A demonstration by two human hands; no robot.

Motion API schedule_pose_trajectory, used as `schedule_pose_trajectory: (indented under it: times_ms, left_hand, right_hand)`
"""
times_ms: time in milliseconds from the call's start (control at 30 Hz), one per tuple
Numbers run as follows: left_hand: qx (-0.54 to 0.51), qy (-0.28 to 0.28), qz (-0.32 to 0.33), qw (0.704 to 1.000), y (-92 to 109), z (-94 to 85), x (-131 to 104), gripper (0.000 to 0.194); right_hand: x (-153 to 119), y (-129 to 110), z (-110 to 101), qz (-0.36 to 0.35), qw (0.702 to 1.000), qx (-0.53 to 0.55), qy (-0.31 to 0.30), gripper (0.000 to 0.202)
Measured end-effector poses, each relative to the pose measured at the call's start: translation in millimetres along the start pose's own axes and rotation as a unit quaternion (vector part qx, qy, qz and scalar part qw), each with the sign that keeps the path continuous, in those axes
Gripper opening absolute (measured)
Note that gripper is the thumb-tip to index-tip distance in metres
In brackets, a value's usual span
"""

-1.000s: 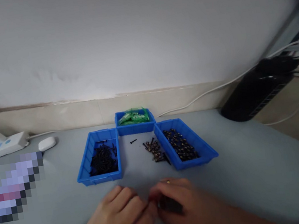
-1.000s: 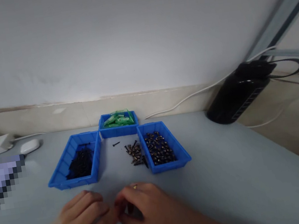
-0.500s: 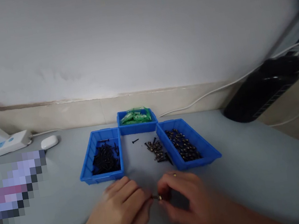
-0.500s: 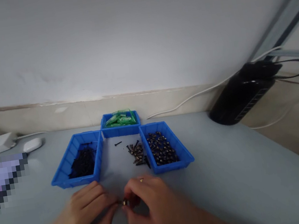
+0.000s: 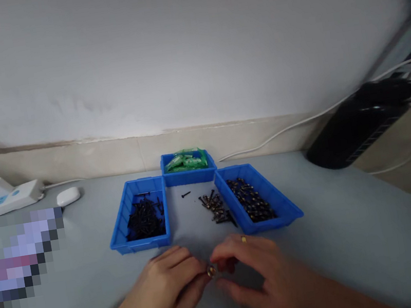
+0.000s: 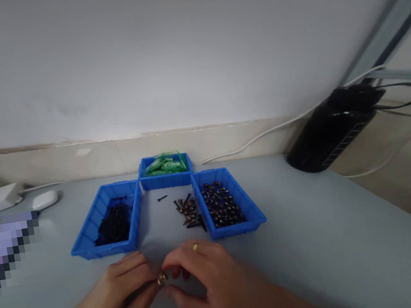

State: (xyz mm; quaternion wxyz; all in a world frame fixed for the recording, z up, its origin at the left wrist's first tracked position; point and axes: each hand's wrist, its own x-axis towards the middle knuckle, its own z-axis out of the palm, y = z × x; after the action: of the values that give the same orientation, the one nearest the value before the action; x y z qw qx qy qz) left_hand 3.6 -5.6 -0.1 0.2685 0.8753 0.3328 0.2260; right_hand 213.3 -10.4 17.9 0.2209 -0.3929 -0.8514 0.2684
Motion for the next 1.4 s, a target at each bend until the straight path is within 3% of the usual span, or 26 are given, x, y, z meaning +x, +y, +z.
schedule_pose_trajectory:
  times_ms: [133, 300, 533, 667, 933, 1100, 1233, 1400]
  left_hand:
    - [-0.011, -0.013, -0.005, 1.0, 2, 1.0, 1, 0.016]
    - [0.002, -0.04, 0.004, 0.999, 4, 0.3, 1, 0.014]
    - [0.011, -0.001, -0.009, 1.0, 0, 0.7, 0, 0.016]
    - [0.029, 0.016, -0.001, 0.999, -3, 1.7, -1, 0.016]
    - [0.111, 0.075, 0.117, 0.984, 4, -1.3, -2, 0.013]
    - [0.157, 0.034, 0.167, 0.973, 11, -2.3, -1, 0.023]
    - [0.127, 0.052, 0.144, 0.98, 10, -3.4, -1, 0.019]
    - [0.074, 0.038, 0.031, 0.996, 2, -2.8, 1, 0.016]
  right_hand:
    - [1, 2, 3, -0.052, 0.999, 0.005, 0.003, 0.016]
    - [1, 7, 7, -0.066, 0.998, -0.011, 0.007, 0.01]
    - [3, 7, 7, -0.051, 0.998, -0.032, 0.036, 0.012]
    - [4, 7, 7, -0.018, 0.999, -0.032, 0.015, 0.01]
    - [2, 7, 14, 0.054, 0.998, 0.012, -0.038, 0.004]
    - [1, 5, 16, 0.039, 0.996, 0.008, -0.085, 0.006]
    - [2, 5, 13, 0.047, 0.997, -0.002, -0.067, 0.004]
    - [3, 6, 6, 0.008, 1.0, -0.013, 0.005, 0.007]
